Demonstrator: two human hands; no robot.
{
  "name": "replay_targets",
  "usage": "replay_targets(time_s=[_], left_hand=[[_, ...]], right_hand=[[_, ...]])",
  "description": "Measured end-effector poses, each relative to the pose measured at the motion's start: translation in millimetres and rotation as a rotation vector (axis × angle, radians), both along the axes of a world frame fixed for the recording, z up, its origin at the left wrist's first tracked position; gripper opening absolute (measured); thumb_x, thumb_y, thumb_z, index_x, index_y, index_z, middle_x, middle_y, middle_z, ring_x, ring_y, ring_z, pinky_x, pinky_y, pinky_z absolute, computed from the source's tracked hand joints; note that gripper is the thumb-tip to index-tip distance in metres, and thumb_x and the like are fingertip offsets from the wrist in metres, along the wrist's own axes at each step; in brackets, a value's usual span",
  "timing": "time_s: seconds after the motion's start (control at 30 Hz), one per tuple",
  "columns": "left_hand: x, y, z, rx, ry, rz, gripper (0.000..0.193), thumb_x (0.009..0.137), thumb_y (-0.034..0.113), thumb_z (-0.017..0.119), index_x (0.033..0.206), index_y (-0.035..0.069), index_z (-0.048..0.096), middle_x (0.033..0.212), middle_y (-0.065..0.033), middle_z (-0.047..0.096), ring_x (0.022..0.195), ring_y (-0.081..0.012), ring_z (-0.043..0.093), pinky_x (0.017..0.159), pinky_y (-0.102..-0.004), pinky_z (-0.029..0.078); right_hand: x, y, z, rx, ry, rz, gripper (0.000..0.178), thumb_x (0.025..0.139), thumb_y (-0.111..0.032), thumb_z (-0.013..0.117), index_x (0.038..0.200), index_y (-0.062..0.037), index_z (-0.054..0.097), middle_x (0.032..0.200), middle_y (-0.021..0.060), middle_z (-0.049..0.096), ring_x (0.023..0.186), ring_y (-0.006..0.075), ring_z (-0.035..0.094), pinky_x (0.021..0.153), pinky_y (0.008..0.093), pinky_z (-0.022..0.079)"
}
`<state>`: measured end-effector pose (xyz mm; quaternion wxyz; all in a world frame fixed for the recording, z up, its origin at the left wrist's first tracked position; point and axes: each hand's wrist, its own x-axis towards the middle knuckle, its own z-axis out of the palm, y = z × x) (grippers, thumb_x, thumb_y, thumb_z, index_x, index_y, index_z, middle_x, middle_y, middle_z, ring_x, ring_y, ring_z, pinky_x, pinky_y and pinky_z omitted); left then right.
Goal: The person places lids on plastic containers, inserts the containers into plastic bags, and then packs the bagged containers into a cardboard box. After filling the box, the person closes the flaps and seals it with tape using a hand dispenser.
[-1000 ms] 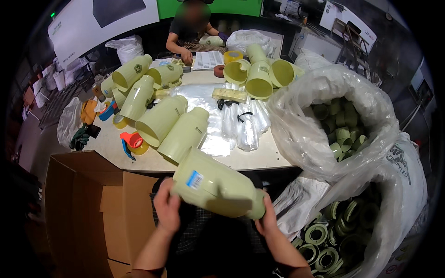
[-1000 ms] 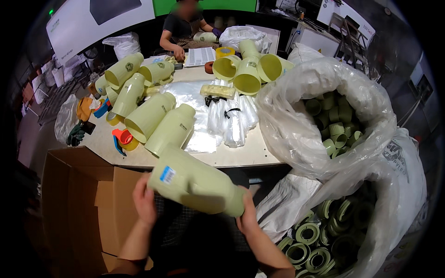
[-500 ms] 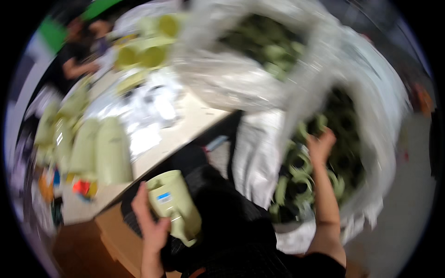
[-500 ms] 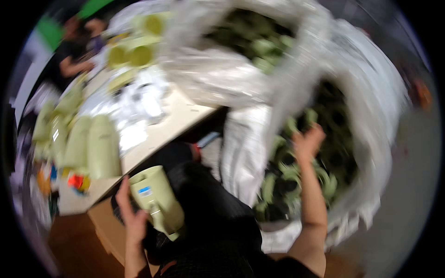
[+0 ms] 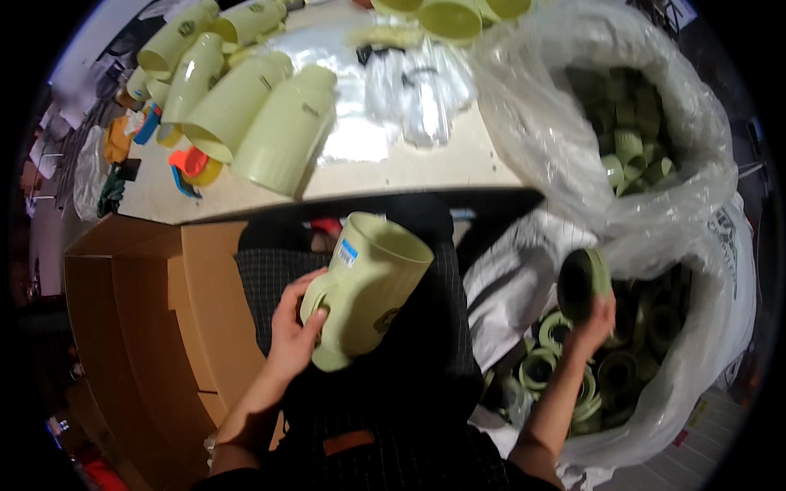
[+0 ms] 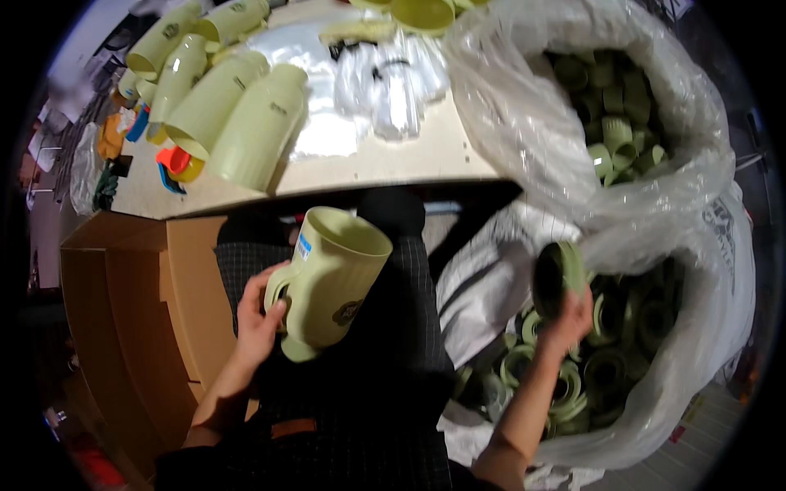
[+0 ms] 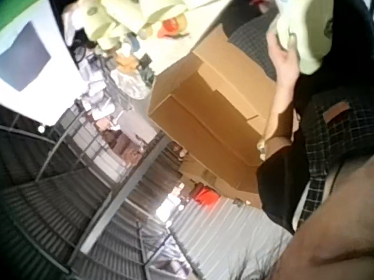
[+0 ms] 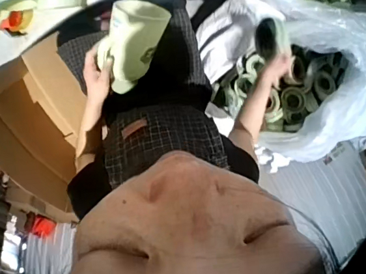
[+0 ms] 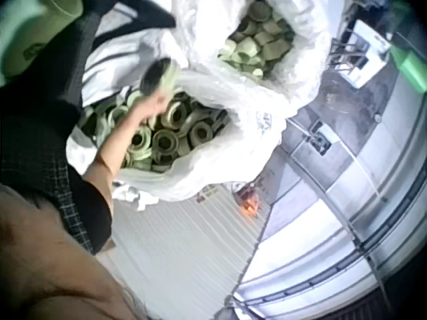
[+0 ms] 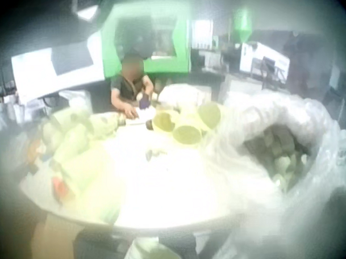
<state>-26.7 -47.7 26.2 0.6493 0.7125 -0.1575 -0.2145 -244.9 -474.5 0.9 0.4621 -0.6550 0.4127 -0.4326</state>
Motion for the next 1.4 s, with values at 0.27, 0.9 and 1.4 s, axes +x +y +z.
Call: replay_targets(time_s=[0.27,0.9,1.4], left_hand=[[-16.1,14.1,-16.8,-0.225,0.001,-0.062,0.029,0.094,0.009,0.062,0.120,0.000,0.055,0.139,-0.0217,0.056,0.127,-0.0281,0.055,0.106,-0.0407,0.044],[-13.2,28.8,-2.7,0.049,-0.080,-0.118,0.047,0.089,0.001,0.063,0.134,0.001,0.052,0.148,-0.0225,0.047,0.129,-0.0375,0.055,0.106,-0.0410,0.047],[-23.7,22.5,-8.4,0.104,-0.270,-0.275,0.036,0.089,0.004,0.064,0.123,0.004,0.054,0.144,-0.0186,0.053,0.108,-0.0354,0.068,0.086,-0.0405,0.058]], right_hand=[[175.7,146.7,71.0,-0.493,-0.041,1.328,0.062,0.072,-0.026,0.083,0.126,-0.0030,0.065,0.090,0.0100,0.056,0.081,0.0283,0.055,0.073,0.0386,0.045],[182.6,160.8,106.7,-0.271,0.410,1.512,0.052,0.097,-0.028,0.059,0.138,0.0022,0.050,0.118,0.0193,0.056,0.112,0.0348,0.053,0.100,0.0404,0.040],[186.8,114.6,29.5,-0.089,0.286,1.277,0.075,0.101,-0.053,0.042,0.156,-0.0037,0.028,0.153,0.0174,0.040,0.144,0.0311,0.035,0.118,0.0397,0.026]])
